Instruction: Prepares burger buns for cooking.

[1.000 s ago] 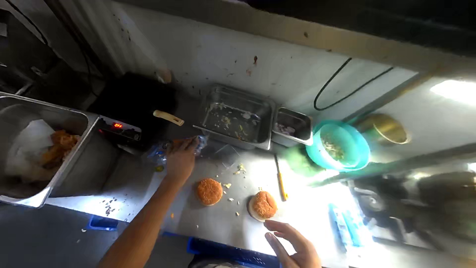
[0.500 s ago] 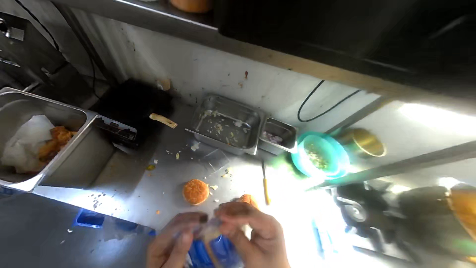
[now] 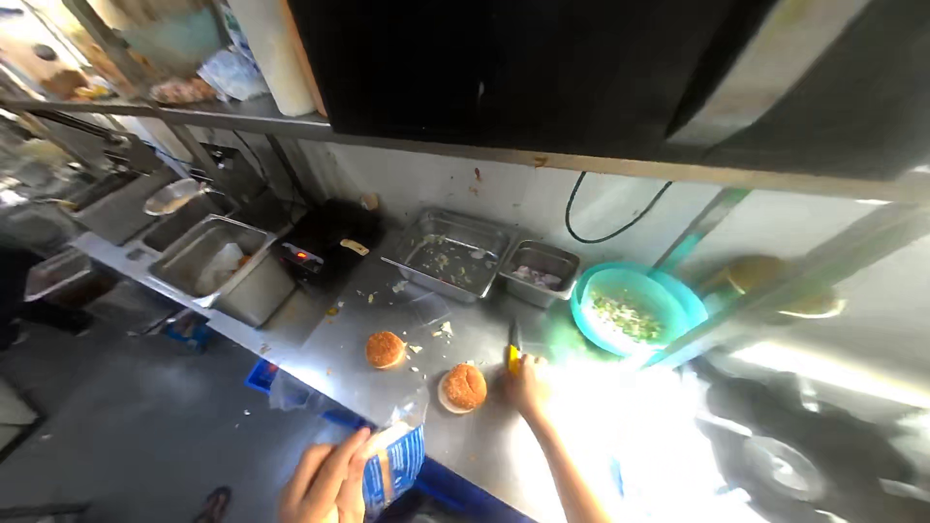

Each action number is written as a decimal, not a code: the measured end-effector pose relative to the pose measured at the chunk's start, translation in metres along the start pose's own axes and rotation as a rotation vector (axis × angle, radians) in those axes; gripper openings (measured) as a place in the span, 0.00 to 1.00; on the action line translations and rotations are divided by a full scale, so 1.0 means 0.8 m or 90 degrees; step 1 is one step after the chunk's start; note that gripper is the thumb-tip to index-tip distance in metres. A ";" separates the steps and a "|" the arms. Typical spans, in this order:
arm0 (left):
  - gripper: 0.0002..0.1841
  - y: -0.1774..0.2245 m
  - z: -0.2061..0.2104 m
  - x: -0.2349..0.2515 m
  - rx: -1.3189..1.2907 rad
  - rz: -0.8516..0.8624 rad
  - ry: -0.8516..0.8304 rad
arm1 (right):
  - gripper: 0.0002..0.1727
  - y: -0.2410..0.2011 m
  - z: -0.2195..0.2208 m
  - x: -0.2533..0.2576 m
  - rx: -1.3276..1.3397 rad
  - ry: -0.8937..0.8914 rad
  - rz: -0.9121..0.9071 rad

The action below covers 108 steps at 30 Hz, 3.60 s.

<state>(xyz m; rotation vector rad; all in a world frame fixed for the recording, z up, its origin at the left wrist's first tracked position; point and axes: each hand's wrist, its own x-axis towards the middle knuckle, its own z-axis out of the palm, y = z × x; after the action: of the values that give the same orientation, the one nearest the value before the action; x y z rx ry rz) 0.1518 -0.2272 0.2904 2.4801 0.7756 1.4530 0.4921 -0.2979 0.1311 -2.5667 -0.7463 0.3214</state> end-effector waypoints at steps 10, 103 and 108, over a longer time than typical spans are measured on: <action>0.11 0.004 -0.015 -0.033 -0.030 -0.085 0.155 | 0.20 -0.029 -0.064 -0.181 0.592 -0.094 -0.185; 0.10 -0.284 -0.066 -0.020 -0.304 -0.461 0.052 | 0.22 -0.349 0.072 -0.203 0.561 -0.135 -0.355; 0.10 -0.358 -0.098 -0.012 -0.333 -0.506 0.038 | 0.27 -0.398 0.140 -0.124 0.424 0.058 -0.220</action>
<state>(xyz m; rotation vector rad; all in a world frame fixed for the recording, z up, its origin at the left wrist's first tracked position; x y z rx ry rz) -0.0192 0.0029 0.2116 1.4863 1.0539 1.2058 0.2289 -0.0732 0.1951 -1.7845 -0.8549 0.2780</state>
